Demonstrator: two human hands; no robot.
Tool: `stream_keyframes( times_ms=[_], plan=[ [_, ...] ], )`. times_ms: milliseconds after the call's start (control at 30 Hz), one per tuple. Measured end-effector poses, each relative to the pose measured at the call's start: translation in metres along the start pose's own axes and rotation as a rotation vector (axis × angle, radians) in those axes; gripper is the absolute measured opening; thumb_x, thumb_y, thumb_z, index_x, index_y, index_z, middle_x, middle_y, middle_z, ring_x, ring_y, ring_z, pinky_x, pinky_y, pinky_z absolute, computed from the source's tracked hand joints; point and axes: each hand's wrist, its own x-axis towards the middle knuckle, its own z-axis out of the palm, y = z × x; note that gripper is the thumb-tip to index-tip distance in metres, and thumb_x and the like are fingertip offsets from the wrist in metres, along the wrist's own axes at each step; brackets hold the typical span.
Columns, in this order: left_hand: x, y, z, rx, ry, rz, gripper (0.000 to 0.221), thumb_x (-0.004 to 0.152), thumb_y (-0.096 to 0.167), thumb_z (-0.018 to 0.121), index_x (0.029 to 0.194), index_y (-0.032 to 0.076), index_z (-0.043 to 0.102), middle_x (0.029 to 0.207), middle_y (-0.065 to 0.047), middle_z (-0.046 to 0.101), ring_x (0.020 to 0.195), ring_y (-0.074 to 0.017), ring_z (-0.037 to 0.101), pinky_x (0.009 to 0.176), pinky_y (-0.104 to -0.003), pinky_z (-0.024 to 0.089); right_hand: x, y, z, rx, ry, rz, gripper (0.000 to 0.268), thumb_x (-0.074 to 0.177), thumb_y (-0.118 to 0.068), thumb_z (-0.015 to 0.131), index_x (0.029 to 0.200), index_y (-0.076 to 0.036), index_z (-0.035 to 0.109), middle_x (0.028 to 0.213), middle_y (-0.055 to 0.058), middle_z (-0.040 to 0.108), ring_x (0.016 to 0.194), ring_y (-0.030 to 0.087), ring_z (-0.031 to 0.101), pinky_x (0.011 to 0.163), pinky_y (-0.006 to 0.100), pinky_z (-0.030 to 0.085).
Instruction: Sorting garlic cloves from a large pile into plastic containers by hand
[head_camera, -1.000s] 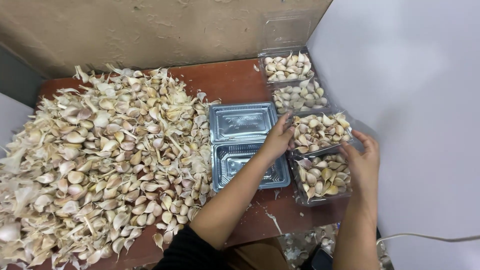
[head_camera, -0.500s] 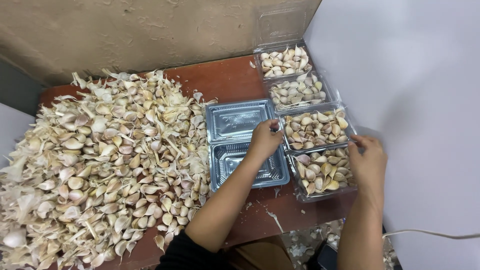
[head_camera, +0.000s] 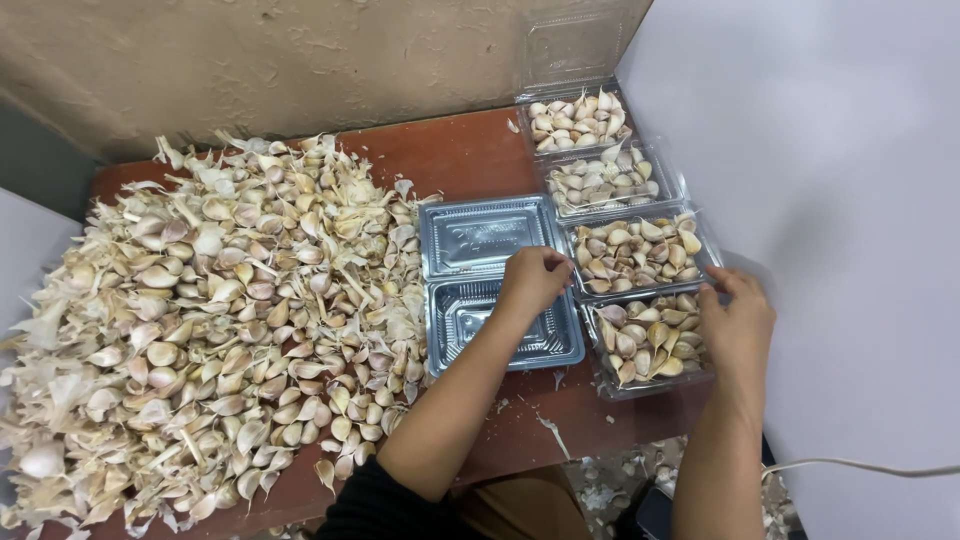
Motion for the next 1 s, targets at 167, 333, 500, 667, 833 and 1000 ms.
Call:
stream_keyframes(
  times_ms=[167, 333, 500, 667, 833, 1000],
  plan=[
    [-0.003, 0.003, -0.004, -0.028, -0.080, -0.086, 0.022, 0.084, 0.014, 0.066, 0.102, 0.007, 0.076, 0.068, -0.005, 0.075, 0.060, -0.0131, 0.074, 0.062, -0.022, 0.058, -0.003, -0.006, -0.003, 0.000, -0.012, 0.031, 0.031, 0.096, -0.018, 0.067, 0.125, -0.017, 0.076, 0.125, 0.015, 0.070, 0.113, 0.035, 0.067, 0.098, 0.048, 0.050],
    [-0.016, 0.007, -0.007, -0.136, -0.125, -0.130, 0.029, 0.083, 0.012, 0.066, 0.110, 0.003, 0.072, 0.073, -0.011, 0.075, 0.066, -0.0155, 0.075, 0.066, -0.023, 0.060, -0.004, -0.007, -0.004, -0.009, -0.020, 0.050, 0.031, 0.096, -0.017, 0.067, 0.125, -0.017, 0.076, 0.123, 0.013, 0.071, 0.110, 0.034, 0.068, 0.096, 0.048, 0.051],
    [-0.022, -0.002, -0.002, -0.066, -0.045, -0.008, 0.034, 0.083, 0.020, 0.072, 0.115, 0.010, 0.075, 0.103, -0.013, 0.077, 0.080, -0.0227, 0.077, 0.078, -0.034, 0.059, -0.006, -0.005, -0.001, -0.031, -0.027, 0.048, 0.030, 0.096, -0.017, 0.066, 0.125, -0.017, 0.076, 0.117, 0.013, 0.072, 0.111, 0.035, 0.068, 0.099, 0.048, 0.050],
    [-0.018, -0.009, 0.012, -0.121, -0.006, -0.027, 0.037, 0.084, 0.016, 0.072, 0.119, 0.006, 0.073, 0.110, -0.017, 0.074, 0.083, -0.0235, 0.077, 0.077, -0.033, 0.061, -0.006, -0.009, -0.002, -0.050, -0.021, 0.027, 0.029, 0.096, -0.017, 0.068, 0.124, -0.015, 0.076, 0.113, 0.015, 0.073, 0.110, 0.036, 0.068, 0.098, 0.048, 0.050],
    [-0.021, -0.012, 0.013, -0.125, 0.002, -0.003, 0.028, 0.086, 0.016, 0.069, 0.110, 0.004, 0.076, 0.085, -0.010, 0.076, 0.067, -0.0184, 0.075, 0.065, -0.027, 0.058, -0.006, -0.011, -0.002, -0.043, -0.013, 0.028, 0.028, 0.096, -0.016, 0.068, 0.123, -0.013, 0.076, 0.110, 0.018, 0.072, 0.109, 0.040, 0.067, 0.098, 0.050, 0.049],
    [-0.022, -0.011, 0.012, -0.057, -0.016, -0.002, 0.022, 0.088, 0.020, 0.068, 0.098, 0.003, 0.078, 0.074, -0.009, 0.075, 0.060, -0.0189, 0.073, 0.059, -0.028, 0.058, -0.003, -0.007, 0.001, -0.061, 0.000, 0.020, 0.029, 0.096, -0.018, 0.069, 0.123, -0.015, 0.076, 0.112, 0.015, 0.072, 0.109, 0.036, 0.067, 0.100, 0.048, 0.048]
  ],
)
